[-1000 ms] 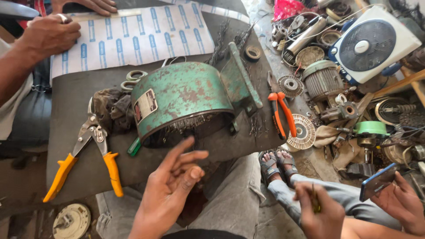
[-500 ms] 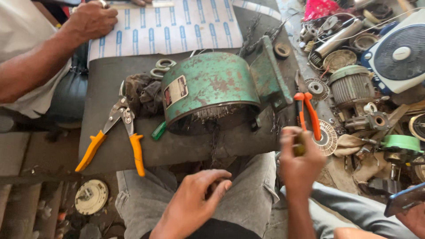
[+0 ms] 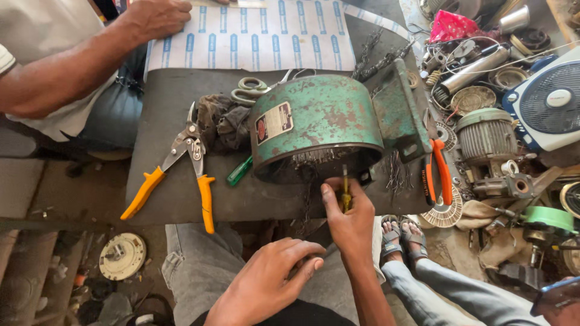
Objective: The person uses a screwdriver to manipulate and adjust wires inside a green cylindrical motor housing. Another person cuts a roll of white adhesive tape nearby. The camera wearer continues to work on the motor throughout the clip.
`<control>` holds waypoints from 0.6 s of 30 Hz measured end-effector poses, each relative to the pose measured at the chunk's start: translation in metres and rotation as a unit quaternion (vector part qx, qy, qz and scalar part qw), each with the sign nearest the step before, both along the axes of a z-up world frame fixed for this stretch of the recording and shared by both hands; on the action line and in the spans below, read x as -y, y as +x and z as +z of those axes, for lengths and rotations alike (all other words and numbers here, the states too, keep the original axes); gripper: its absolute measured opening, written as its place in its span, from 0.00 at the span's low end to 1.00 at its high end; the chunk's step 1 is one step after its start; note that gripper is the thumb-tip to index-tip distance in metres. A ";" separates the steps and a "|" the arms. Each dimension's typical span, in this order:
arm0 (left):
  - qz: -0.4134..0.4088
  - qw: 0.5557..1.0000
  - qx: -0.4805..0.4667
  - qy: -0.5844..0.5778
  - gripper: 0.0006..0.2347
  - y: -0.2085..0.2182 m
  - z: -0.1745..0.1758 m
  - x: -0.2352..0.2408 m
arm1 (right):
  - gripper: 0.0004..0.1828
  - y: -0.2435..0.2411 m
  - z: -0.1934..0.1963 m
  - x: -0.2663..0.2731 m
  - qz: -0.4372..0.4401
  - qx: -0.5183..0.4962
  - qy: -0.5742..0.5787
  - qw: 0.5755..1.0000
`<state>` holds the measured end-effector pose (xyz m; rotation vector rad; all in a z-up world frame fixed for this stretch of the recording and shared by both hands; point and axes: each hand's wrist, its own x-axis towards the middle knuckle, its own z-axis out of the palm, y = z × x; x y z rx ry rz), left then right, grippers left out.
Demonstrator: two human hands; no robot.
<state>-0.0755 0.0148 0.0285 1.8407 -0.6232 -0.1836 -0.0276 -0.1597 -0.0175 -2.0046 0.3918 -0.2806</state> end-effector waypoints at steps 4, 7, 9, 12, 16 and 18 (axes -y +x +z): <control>-0.021 1.000 -0.013 0.019 0.09 -0.004 -0.004 -0.003 | 0.11 0.003 -0.004 -0.009 0.004 0.091 -0.092 0.992; -0.023 0.999 -0.003 0.023 0.09 -0.003 -0.006 -0.004 | 0.10 0.004 -0.004 -0.012 0.006 0.096 -0.125 0.988; -0.017 1.000 0.002 0.004 0.09 -0.002 -0.007 -0.007 | 0.09 0.002 -0.003 -0.011 0.000 0.075 -0.113 0.991; -0.010 0.999 -0.039 -0.016 0.09 0.000 -0.009 -0.014 | 0.09 -0.002 -0.005 -0.006 0.004 0.032 -0.068 0.997; -0.007 0.996 -0.089 -0.018 0.09 0.001 -0.010 -0.016 | 0.08 -0.010 -0.013 0.010 0.056 0.018 0.036 0.998; -0.008 0.997 -0.068 -0.044 0.09 0.003 -0.007 -0.015 | 0.07 -0.015 -0.017 0.016 0.071 0.019 0.075 0.995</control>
